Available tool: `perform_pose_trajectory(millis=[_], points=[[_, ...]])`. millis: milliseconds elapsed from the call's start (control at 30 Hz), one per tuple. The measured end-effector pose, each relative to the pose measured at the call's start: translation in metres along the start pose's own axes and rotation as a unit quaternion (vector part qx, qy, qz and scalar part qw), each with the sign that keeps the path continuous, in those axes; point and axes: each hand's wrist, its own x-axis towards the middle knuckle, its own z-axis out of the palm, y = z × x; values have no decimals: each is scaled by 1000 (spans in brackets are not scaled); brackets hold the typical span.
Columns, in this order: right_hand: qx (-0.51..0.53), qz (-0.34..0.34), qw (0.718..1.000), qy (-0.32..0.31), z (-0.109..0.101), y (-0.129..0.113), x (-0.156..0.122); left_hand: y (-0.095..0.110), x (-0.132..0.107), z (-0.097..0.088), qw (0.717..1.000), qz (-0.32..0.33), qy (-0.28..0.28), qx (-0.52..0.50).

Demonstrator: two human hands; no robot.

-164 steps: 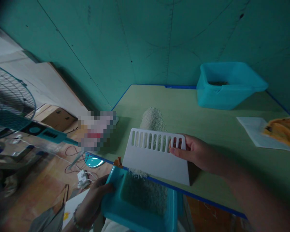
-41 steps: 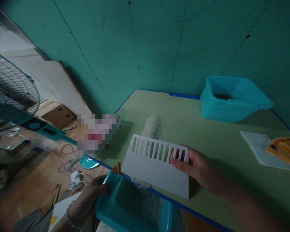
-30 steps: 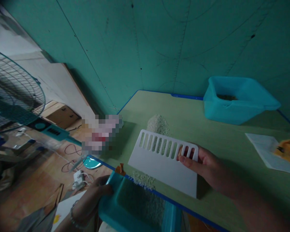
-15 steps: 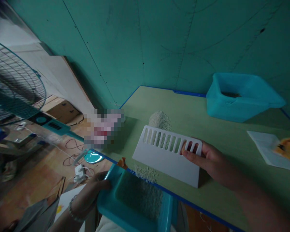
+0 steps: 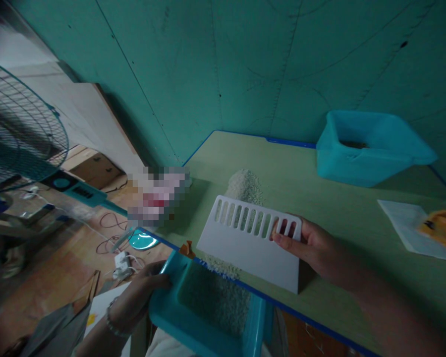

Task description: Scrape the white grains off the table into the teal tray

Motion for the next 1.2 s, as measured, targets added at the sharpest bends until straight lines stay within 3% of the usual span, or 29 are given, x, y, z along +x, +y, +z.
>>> perform_pose_trajectory(millis=[200,433,767,1067,1133,1200], points=[[8,12,1000,-13,5,-2,0,4,-7,5,1000,5,17,26],[-26,-37,996,-73,1,1,2,2,-1,8,1000,-13,7,2],[48,-37,987,-151,5,6,3,0,-4,9,1000,5,-1,-2],[37,-17,988,-147,1,11,4,1,-3,8,1000,2,-8,-3],[43,-8,992,-116,0,9,2,1,-2,7,1000,-11,-17,-10],[57,-9,998,-35,-2,6,0,2,-2,6,999,-25,-26,-18]])
